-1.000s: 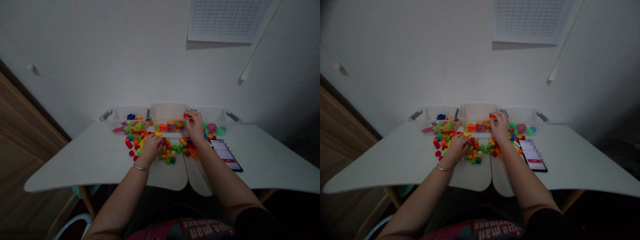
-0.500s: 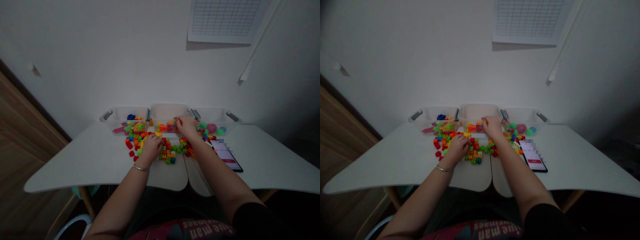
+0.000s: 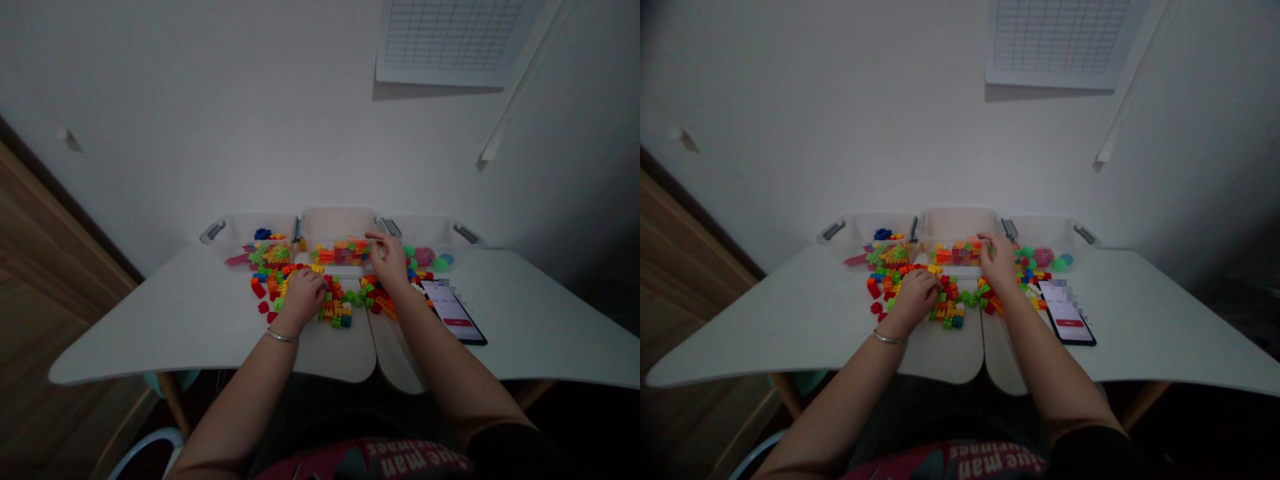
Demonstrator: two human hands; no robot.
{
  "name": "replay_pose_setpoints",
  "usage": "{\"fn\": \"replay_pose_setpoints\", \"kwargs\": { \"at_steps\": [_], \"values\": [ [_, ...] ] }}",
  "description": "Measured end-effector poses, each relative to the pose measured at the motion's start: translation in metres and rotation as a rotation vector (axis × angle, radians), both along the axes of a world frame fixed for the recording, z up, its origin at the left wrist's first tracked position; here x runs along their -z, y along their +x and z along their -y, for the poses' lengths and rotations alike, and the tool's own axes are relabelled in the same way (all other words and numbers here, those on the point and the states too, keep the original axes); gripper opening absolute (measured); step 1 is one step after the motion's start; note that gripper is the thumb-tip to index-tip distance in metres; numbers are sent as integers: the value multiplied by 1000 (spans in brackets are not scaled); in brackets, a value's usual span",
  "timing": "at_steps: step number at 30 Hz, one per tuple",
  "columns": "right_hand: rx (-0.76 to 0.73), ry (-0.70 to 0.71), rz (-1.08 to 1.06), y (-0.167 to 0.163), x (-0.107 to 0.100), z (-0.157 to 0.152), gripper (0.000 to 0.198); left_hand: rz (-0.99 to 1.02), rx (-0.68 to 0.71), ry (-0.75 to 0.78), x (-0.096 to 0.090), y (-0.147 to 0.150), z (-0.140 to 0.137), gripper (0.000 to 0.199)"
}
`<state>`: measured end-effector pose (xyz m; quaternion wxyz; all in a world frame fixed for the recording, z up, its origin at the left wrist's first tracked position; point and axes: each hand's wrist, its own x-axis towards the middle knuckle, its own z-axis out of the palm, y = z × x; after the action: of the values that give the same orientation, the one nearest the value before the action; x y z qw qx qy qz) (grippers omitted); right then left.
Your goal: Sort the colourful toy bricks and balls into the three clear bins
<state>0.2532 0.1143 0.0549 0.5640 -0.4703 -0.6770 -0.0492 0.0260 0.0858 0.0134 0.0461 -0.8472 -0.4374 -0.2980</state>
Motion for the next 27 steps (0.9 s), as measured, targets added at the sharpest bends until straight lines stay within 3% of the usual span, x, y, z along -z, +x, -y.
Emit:
{"fn": "replay_pose_setpoints", "kwargs": {
  "at_steps": [3, 8, 13, 21, 27],
  "values": [
    [-48, -51, 28, -4, 14, 14, 22, -3, -54, 37, -1, 1, 2, 17],
    [-114, -223, 281, -7, 45, 31, 22, 40, -250, 169, -7, 5, 7, 26],
    [-126, -301, 426, -11, 59, 49, 24, 42, -341, 142, -3, 7, 6, 41],
    [-163, -413, 425, -13, 63, 50, 25, -50, -311, 2, 3, 5, 6, 45],
    [-138, -440, 450, -15, 66, 49, 24, -59, -281, 13, -1, 5, 7, 37]
  ]
}}
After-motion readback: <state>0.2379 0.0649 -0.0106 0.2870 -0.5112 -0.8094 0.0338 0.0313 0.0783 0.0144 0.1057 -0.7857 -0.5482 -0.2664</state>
